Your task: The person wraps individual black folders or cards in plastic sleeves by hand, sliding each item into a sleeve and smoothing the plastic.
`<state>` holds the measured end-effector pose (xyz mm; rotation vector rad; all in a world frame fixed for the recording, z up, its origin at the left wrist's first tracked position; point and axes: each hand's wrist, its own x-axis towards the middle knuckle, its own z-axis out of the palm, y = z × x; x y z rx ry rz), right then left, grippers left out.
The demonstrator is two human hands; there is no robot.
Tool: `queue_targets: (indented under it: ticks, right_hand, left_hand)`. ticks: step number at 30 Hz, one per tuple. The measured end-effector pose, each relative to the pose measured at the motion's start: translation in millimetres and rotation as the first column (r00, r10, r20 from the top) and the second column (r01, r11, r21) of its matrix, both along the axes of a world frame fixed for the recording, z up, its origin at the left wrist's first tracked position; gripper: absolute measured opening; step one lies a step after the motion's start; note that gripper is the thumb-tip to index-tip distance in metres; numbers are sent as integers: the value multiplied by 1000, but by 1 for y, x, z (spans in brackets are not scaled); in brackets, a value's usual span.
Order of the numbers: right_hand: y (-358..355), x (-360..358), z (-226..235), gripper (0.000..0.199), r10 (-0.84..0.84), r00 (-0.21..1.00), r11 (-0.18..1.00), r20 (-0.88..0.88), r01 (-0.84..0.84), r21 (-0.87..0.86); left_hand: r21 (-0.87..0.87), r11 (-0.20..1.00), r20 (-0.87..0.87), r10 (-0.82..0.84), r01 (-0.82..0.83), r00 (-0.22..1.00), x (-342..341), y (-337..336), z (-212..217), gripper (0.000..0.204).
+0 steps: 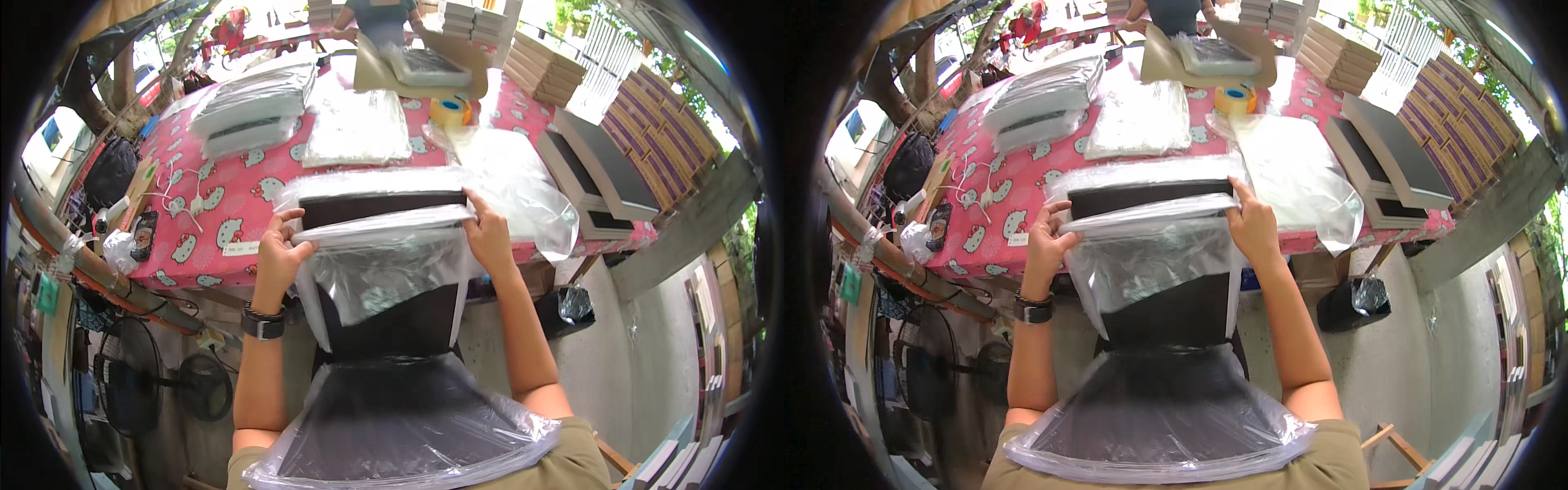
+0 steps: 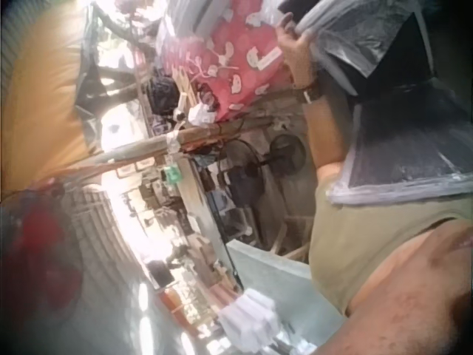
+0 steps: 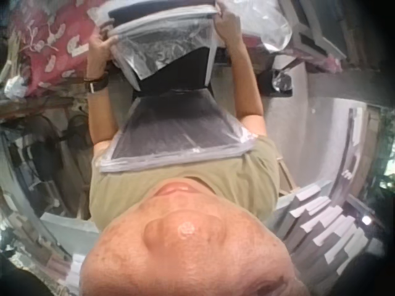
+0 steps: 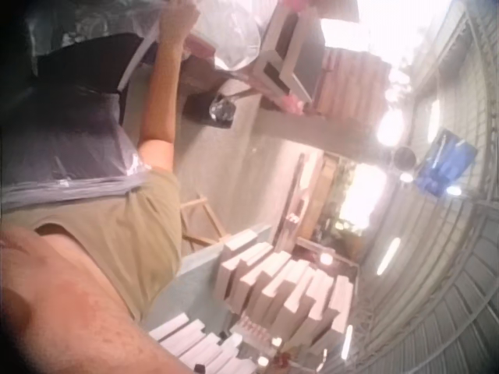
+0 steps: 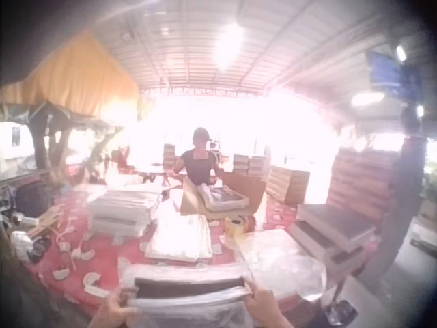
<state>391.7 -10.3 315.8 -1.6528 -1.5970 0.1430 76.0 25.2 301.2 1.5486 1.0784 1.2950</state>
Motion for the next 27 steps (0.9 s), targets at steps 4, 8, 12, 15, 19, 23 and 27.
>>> queue_targets:
  ticks: [4,8,12,15,19,23,27]
  right_hand:
    - [-20,-3,1,40,-9,995,992,96,-3,128]
    - [-57,-10,16,32,44,990,918,133,-92,385]
    - [-87,-4,31,11,157,976,932,-152,-95,351]
    - [-101,5,52,6,198,665,944,-720,-328,-44]
    - [-85,8,39,29,48,240,773,-970,-623,-116]
    - [-88,23,-40,36,-110,82,805,-990,-576,-138]
    - [-123,23,-84,28,-94,-35,886,-995,-459,-68]
  left_hand:
    - [381,874,-395,450,-302,801,14,2,14,41]
    - [501,840,-378,431,-211,819,7,-16,24,27]
    - [440,890,-293,273,-124,916,-6,-48,39,15]
    - [-47,988,2,-147,147,989,-37,-61,52,13]
    - [-450,719,543,-251,530,802,-38,-68,41,14]
    - [-458,780,541,-137,427,830,-25,-81,-4,21]
    - [-571,685,507,-139,452,851,-50,-96,-83,20]
